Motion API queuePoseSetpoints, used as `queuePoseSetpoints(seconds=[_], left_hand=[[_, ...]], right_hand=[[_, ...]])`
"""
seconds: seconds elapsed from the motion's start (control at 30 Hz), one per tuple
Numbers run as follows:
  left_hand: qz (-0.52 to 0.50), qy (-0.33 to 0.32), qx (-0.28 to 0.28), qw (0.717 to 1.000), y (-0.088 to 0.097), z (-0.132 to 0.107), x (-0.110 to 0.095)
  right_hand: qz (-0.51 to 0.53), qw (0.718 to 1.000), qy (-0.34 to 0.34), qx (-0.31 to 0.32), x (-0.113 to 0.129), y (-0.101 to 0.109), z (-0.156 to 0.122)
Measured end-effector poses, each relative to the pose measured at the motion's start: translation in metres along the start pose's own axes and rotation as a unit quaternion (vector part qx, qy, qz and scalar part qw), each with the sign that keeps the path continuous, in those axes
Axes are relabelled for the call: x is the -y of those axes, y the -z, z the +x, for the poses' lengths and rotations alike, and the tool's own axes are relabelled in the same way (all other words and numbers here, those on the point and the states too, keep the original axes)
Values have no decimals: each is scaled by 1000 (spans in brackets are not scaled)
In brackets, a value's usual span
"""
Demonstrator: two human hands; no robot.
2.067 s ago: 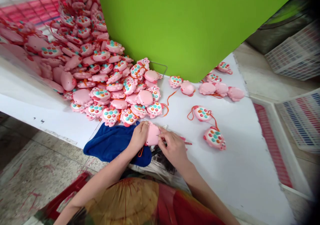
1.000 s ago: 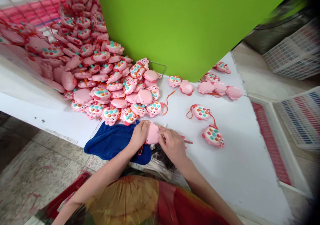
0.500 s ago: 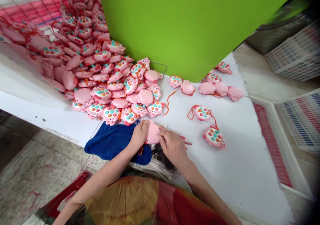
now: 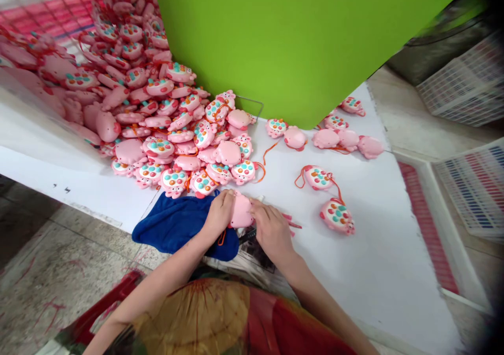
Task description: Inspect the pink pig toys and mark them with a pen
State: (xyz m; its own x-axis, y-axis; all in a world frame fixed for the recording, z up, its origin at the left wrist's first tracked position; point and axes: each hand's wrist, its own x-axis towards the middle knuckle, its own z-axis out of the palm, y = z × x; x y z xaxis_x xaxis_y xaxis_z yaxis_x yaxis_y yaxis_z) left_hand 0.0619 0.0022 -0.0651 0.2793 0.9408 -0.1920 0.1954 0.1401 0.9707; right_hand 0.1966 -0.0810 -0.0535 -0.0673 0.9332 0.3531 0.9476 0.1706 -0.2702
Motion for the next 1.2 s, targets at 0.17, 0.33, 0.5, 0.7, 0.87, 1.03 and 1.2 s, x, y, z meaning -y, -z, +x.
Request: queuePoseSetpoints(seconds=[0.17,0.33,0.5,0.7,0.87,1.03,1.2], left_hand=[[-1,4,5,1000,0,-1,-1],[2,9,7,1000,0,0,-2],[9,5,2,1000,0,0,-2],[20,-3,11,1000,0,2,1],[23,-21,79,996,-2,-15,-25],[28,-44,227,972,-26,-44,-50],[82,-60,299,949,-63,-59,-35]], right_hand=[[-7,1000,10,-10,-1,1,1],[6,1000,29,-8,-4,1,1],[6,1000,21,-9,-5,1,0],[34,999,41,1,-10,3,-1],[136,990,-24,-15,-10,31,-8],[126,987,-91,-39,-13,72,-47],[137,973,-185,-21,-25,73,-94]])
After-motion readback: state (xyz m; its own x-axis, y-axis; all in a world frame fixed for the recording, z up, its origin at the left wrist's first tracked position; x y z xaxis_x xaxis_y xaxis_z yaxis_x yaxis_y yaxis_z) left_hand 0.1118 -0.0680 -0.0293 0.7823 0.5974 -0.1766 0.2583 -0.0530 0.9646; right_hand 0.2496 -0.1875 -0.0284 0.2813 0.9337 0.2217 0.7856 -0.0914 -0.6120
